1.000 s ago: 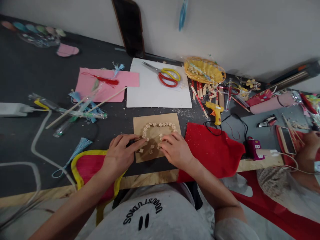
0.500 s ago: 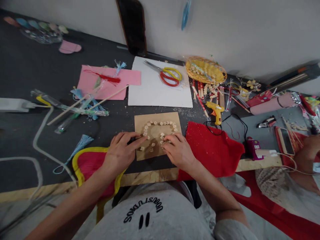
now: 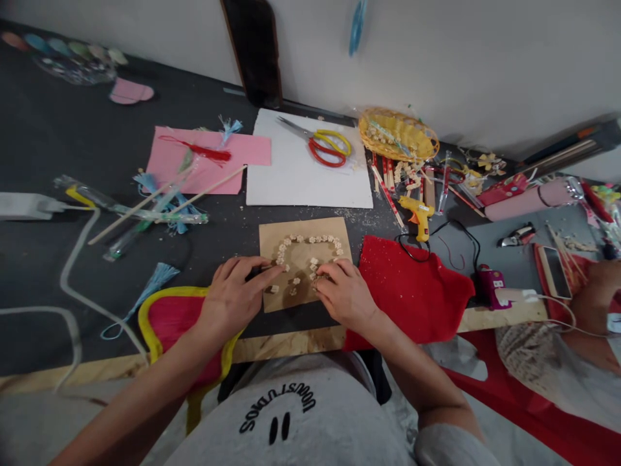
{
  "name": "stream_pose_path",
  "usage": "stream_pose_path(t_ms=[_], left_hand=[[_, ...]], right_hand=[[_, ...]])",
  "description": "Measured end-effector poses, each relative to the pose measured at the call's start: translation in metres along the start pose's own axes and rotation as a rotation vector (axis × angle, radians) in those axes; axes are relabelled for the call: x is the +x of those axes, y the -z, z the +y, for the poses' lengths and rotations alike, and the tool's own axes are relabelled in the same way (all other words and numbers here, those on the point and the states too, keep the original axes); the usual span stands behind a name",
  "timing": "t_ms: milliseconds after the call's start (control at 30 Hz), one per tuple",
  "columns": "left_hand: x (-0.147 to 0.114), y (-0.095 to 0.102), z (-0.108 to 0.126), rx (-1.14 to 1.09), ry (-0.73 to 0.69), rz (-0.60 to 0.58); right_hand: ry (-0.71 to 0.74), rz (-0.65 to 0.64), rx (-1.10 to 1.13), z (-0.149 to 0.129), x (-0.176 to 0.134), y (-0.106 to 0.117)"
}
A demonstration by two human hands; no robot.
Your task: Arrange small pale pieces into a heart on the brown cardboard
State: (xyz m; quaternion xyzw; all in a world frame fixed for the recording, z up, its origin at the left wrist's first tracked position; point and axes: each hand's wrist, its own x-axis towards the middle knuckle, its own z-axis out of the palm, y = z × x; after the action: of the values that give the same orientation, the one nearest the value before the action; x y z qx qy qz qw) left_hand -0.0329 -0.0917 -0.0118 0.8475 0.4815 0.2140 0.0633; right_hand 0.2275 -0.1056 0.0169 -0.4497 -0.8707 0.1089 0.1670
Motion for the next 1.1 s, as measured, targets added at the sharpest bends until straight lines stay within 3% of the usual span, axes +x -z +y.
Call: stream_pose_path(t_ms=[500, 1100], left_hand=[[-0.003, -0.004, -0.004, -0.032, 0.038, -0.036], [-0.003, -0.005, -0.003, -0.005, 0.028, -0.013]], right_hand=[[-0.07, 0.051, 0.022, 0.011, 0.011, 0.022], [-0.084, 0.058, 0.005, 0.02, 0.022, 0.024]])
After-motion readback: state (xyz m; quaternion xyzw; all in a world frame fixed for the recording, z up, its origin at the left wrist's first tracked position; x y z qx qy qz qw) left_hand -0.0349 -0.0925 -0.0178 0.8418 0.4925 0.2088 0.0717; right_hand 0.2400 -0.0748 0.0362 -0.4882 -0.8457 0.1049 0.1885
